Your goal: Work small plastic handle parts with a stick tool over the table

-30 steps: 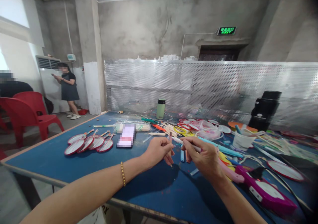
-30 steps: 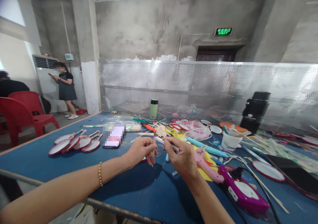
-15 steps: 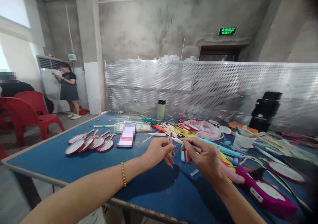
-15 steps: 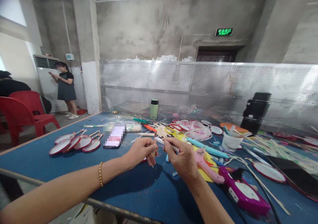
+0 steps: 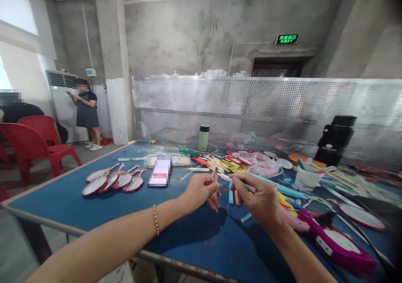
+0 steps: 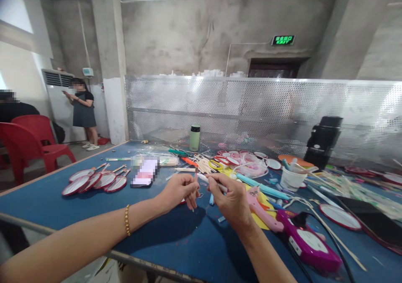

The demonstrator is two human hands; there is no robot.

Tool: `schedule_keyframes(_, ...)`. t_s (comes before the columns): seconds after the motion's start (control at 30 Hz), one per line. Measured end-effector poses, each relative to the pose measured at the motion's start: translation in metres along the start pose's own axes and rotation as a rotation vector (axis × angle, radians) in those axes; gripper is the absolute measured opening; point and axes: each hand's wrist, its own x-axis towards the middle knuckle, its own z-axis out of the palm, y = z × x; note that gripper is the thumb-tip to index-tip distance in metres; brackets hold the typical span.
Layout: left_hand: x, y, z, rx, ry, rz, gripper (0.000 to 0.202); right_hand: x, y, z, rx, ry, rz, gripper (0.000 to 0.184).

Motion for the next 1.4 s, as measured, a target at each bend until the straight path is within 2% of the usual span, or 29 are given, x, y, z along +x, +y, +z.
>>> schedule_keyframes(0.4,0.0004,-0.001,0.0003,-0.01,-0.002,-0.005,0.024,0.0008,-0.0028,-0.0003,-0.069,-0.028,-0.061,0.023)
schedule_keyframes(1.2,0.0007,-0.0015,-0.0003,-0.021,0.001,-0.008,0.022,0.0016,0.0021,-0.0014,-0.027,-0.013,0.029,0.023)
schedule_keyframes(1.4,0.0033,-0.0027,-0.0035,-0.018,0.025,0.013,0.022,0.0038,0.0011,-0.0049,-0.023,0.112,0.058,0.026)
